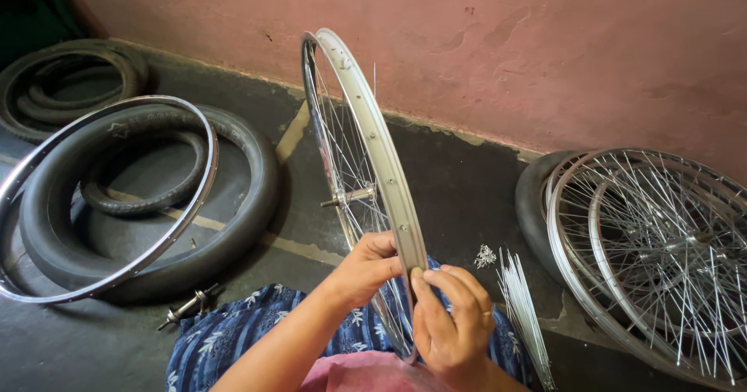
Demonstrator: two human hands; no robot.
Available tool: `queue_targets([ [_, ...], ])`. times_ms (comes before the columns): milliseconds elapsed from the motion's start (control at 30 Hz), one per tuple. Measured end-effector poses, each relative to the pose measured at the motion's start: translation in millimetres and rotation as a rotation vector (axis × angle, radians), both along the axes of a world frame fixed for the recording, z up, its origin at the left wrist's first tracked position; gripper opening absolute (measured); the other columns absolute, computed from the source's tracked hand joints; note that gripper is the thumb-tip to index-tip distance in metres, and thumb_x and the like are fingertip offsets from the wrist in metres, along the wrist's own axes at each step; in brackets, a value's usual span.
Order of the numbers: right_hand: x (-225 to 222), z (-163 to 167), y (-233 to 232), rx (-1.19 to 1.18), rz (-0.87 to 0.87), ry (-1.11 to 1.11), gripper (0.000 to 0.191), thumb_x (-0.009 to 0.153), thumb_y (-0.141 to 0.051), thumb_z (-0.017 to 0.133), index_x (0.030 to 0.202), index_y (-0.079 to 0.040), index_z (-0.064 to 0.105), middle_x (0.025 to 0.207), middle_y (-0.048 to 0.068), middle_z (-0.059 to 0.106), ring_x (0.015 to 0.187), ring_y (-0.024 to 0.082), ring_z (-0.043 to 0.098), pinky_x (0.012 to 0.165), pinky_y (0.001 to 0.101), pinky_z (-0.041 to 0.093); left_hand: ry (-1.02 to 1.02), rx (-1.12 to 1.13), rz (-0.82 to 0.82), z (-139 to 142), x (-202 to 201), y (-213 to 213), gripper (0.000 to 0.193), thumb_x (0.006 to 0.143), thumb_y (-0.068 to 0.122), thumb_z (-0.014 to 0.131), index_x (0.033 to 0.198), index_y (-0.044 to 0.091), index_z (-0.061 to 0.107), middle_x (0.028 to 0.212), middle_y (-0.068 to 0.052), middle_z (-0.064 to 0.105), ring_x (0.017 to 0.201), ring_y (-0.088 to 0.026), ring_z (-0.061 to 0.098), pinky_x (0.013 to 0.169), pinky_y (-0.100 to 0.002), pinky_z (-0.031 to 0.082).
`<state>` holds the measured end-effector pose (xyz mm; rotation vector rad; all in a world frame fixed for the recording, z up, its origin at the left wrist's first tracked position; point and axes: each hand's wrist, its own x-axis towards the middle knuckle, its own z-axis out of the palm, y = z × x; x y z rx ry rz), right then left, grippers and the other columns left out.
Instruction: The person sits on the floor and laces spokes into a bicycle wheel, threading each spoke through the hub flange and inserting its end into the rim holes, turning the rim as they work around it. They pick spokes one at a time from a bundle on the floor beside them.
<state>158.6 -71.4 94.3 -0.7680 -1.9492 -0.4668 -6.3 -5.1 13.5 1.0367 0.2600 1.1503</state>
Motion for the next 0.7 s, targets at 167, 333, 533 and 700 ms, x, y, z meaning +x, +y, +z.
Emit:
queue_targets([
  [167, -1.6, -21.3, 3.3, -0.065, 0.054, 0.163, 0.031, 0.083, 0.005, 0.063, 0.113, 0.003, 0.071, 0.118, 0.016, 0.059, 0.108, 0.033, 0.062, 0.095, 0.0399, 0.054, 0.147, 0.177, 0.152, 3.3, 7.4, -5.0, 0.024, 0.106, 0.025, 0.063, 0.104, 0.002, 0.071, 0.102, 0.001, 0.064, 0.099, -0.011, 0.058, 0.088, -0.028, 0.049],
  [333, 1.6, -30.8, 5.7, -0.105, 0.091, 0.208, 0.032, 0.087, 0.006, 0.061, 0.117, 0.001, 0.068, 0.122, 0.019, 0.059, 0.111, 0.033, 0.062, 0.095, 0.0393, 0.055, 0.155, 0.2, 0.107, 10.6, 4.8, -5.5, 0.021, 0.105, 0.022, 0.063, 0.108, 0.002, 0.07, 0.106, -0.001, 0.063, 0.103, -0.012, 0.058, 0.092, -0.029, 0.049],
  [533, 6.0, -40.4, 7.4, -0.147, 0.134, 0.238, 0.029, 0.092, 0.004, 0.061, 0.12, -0.001, 0.065, 0.123, 0.02, 0.06, 0.112, 0.033, 0.064, 0.097, 0.0412, 0.055, 0.099, 0.13, 0.1, 13.5, 6.8, -8.5, 0.02, 0.1, 0.02, 0.067, 0.109, 0.001, 0.069, 0.108, -0.001, 0.065, 0.105, -0.014, 0.06, 0.095, -0.031, 0.048],
  [700, 13.4, -67.6, 9.2, -0.225, 0.25, 0.358, 0.044, 0.092, 0.003, 0.057, 0.136, 0.0, 0.047, 0.123, 0.026, 0.059, 0.111, 0.033, 0.065, 0.097, 0.0442, 0.055, 0.322, 0.452, 0.244, 16.6, 2.0, -6.5, 0.026, 0.113, 0.025, 0.057, 0.106, 0.004, 0.07, 0.103, -0.003, 0.068, 0.101, -0.016, 0.062, 0.095, -0.032, 0.048],
])
